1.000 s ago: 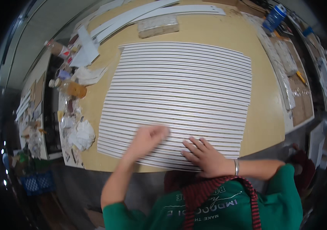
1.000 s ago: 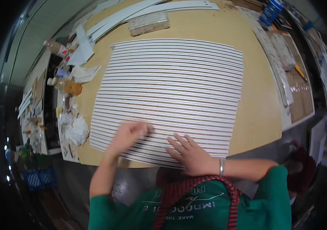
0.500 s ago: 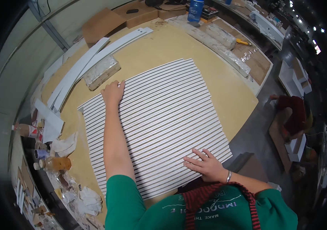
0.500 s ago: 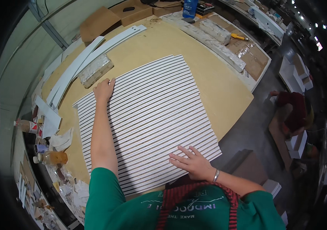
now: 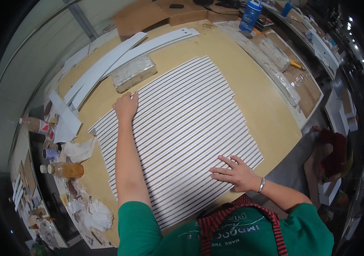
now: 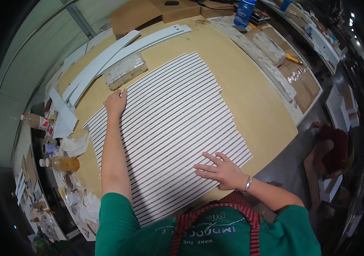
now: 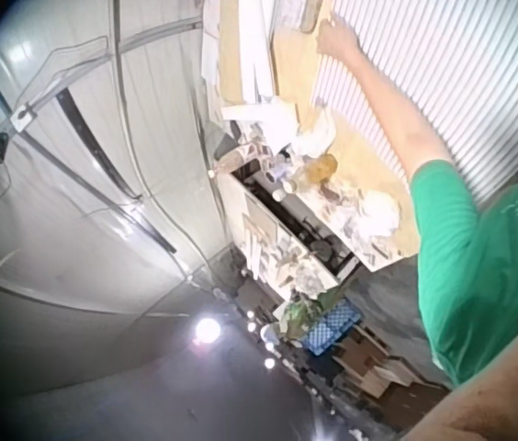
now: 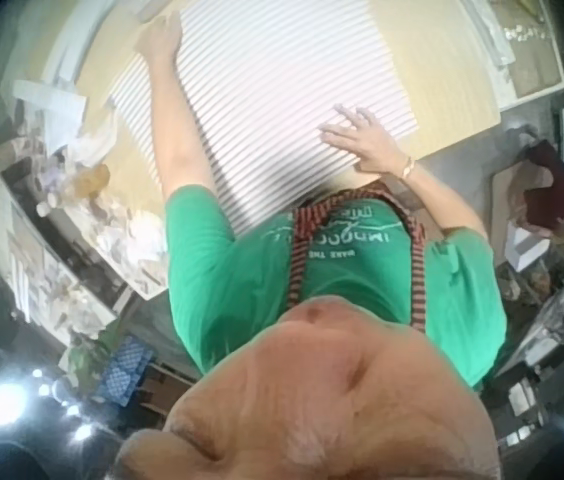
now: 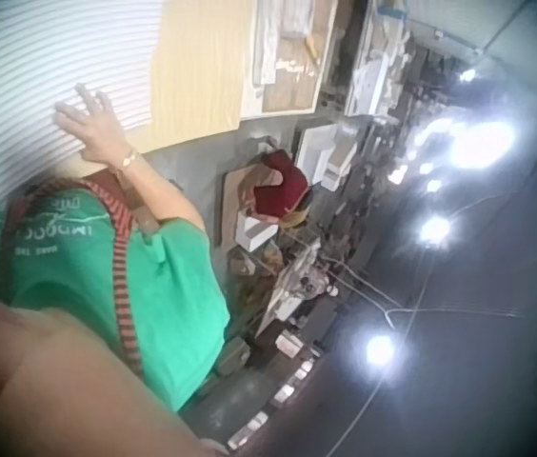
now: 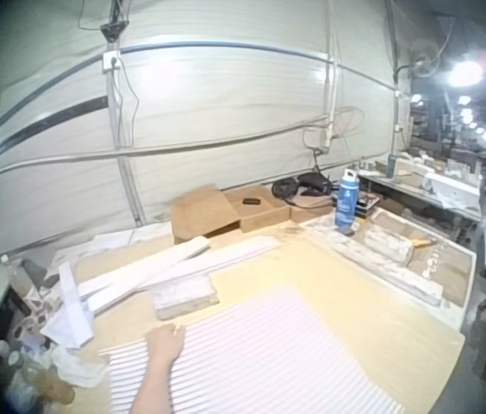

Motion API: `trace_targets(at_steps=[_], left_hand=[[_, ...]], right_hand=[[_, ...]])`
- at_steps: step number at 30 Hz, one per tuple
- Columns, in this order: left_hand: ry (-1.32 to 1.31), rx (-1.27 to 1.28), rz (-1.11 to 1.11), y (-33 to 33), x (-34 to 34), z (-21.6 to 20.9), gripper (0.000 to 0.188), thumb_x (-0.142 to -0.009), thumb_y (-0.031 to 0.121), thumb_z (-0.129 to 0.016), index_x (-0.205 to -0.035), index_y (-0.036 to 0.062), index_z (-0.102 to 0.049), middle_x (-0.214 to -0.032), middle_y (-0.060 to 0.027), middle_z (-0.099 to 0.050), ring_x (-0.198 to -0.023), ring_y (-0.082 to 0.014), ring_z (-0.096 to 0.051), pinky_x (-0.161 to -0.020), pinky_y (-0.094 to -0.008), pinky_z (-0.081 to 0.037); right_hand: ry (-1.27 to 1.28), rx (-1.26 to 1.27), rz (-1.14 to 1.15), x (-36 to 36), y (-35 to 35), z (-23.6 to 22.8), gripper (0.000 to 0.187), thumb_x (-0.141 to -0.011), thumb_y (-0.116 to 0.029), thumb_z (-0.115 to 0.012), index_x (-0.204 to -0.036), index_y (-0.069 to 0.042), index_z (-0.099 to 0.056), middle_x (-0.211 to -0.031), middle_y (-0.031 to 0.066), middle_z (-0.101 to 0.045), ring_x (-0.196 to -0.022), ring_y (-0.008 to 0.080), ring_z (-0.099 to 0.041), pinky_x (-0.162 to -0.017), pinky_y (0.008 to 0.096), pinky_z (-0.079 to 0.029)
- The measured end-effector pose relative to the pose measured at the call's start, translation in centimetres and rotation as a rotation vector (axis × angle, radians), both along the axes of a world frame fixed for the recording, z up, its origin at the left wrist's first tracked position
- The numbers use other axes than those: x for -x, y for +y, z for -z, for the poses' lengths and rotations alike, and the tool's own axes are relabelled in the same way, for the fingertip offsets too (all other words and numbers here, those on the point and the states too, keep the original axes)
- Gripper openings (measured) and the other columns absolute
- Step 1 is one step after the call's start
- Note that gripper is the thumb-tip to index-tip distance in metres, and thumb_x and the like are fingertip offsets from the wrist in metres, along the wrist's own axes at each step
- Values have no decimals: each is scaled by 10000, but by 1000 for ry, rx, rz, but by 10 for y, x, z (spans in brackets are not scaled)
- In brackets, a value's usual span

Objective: The worker is cleaning and finishing a slatted white furniture panel using a cloth and a sanding block.

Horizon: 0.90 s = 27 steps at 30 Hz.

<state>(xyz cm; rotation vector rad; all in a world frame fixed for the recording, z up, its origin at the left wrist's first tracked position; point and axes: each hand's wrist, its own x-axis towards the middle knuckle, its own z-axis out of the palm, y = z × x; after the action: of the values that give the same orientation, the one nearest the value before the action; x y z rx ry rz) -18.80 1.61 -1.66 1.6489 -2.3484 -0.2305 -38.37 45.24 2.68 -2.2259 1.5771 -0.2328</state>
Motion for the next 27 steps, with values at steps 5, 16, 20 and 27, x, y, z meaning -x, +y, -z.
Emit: trace_targets(at_steps=[5,16,20,27], left_hand=[[-26,-23,-5,-2,-2,-5,456,-964,446,-483,-991,50,-707,-944,-190,-700,-941,-364,-634,-896,-519,-387],[251,225,194,-98,11,8,419,-869,306,-651,-1162,9,-620,-1270,-158,-600,-1166,-353,-538,-946,-486,-430],[86,252,141,-144,36,20,529,-899,386,-607,-1306,51,-556,-1369,-132,-554,-1266,-323,-484,-1026,-526,-371],[-117,29,41,-131,52,20,605,-935,494,-510,-1428,145,-462,-1463,-74,-483,-1382,-267,-382,-1096,-616,-261]], right_hand=[[-100,-73,-108,25,-54,-15,794,-673,-236,-777,-1409,-201,-483,-1539,47,-389,-1449,341,-289,-1096,586,-269],[-530,308,619,225,-369,35,665,-823,-220,-730,-1403,-12,-479,-1380,202,-541,-1267,289,-518,-1085,355,-383],[-833,-246,664,211,-398,32,511,-869,-141,-678,-1351,-30,-554,-1128,102,-674,-1032,146,-612,-895,262,-476],[-734,-159,637,224,-394,52,310,-897,-103,-649,-1201,-52,-683,-1057,85,-677,-929,137,-610,-873,252,-475]])
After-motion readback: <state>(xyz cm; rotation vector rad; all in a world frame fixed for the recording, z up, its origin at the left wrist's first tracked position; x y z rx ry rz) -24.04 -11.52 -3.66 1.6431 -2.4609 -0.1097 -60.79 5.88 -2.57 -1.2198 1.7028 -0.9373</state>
